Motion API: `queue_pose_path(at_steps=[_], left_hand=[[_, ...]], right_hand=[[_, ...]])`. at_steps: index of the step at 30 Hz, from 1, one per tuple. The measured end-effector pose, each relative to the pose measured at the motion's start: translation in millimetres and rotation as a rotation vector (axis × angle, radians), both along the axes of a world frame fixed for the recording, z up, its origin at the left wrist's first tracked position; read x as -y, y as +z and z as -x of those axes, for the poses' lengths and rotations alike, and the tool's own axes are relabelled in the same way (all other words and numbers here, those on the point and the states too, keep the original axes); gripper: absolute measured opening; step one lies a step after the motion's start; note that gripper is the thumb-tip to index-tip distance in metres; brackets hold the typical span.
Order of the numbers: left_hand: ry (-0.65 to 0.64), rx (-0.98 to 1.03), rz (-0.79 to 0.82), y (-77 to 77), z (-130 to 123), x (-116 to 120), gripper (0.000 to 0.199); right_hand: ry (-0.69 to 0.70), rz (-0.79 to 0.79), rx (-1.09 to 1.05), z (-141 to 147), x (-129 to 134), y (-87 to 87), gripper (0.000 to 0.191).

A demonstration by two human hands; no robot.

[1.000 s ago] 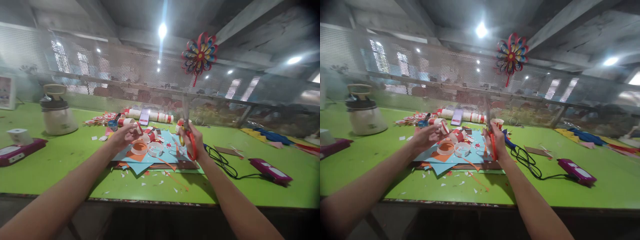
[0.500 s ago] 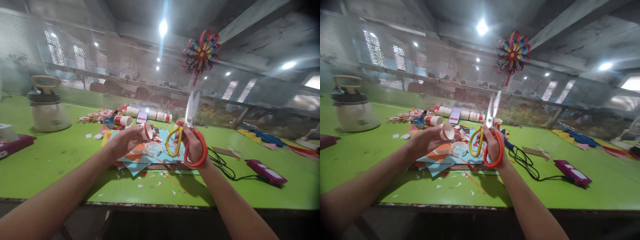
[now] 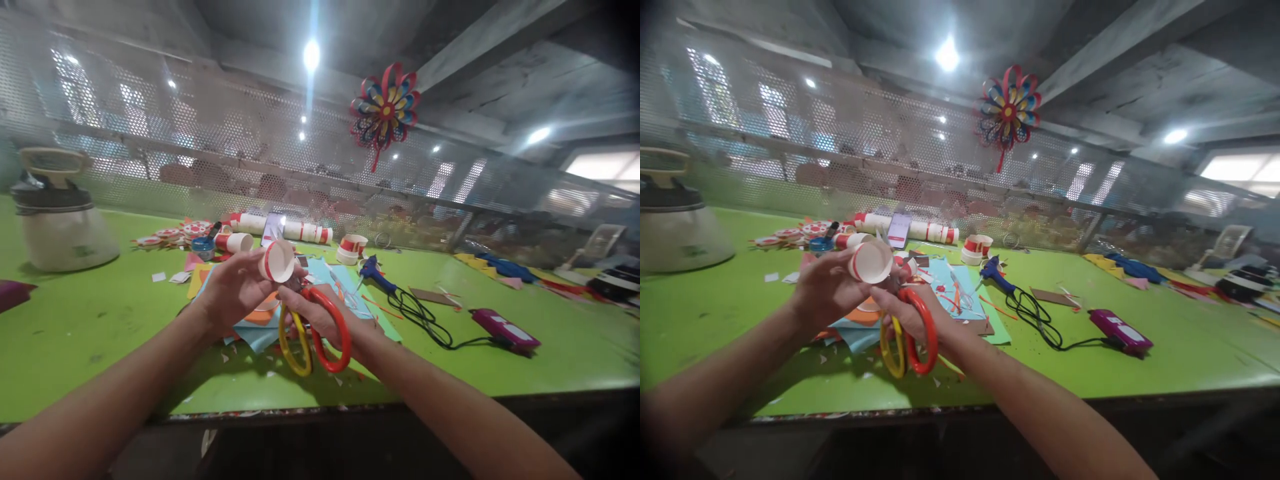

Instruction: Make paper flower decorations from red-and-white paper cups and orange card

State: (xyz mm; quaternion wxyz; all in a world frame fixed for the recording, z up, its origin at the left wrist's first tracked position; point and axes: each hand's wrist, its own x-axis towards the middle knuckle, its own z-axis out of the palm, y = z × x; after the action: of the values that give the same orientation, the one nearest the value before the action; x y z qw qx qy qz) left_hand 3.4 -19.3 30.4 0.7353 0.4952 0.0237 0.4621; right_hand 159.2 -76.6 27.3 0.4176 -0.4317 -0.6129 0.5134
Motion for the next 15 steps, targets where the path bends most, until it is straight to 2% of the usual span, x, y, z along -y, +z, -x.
queue_pose_path(at_steps=[2, 5, 9, 11, 13, 15], left_hand=[[0.066, 0.026, 0.054, 2.3, -1, 3, 0.026], [0.183, 0.04, 0.123, 6.6, -3, 5, 0.02], [0.285, 0.062, 0.217, 9.9, 0, -2, 0.015], [0.315, 0.11, 0.236, 9.2, 6, -9, 0.015], [0.351, 0.147, 0.245, 7.5, 13, -17, 0.016], [0.373, 0.15, 0.256, 6.1, 19, -22, 0.016]], right_hand=[[0.056, -0.029, -0.012, 3, -2, 1.1, 0.04], [0.129, -0.169, 0.153, -5, -11, 5.3, 0.037], [0.154, -0.4, 0.565, -43, -23, 19.5, 0.036], [0.064, -0.532, 0.928, -70, -27, 27.1, 0.044], [0.024, -0.514, 1.048, -96, -30, 30.3, 0.051], [0.054, -0.444, 1.147, -114, -33, 26.6, 0.059]])
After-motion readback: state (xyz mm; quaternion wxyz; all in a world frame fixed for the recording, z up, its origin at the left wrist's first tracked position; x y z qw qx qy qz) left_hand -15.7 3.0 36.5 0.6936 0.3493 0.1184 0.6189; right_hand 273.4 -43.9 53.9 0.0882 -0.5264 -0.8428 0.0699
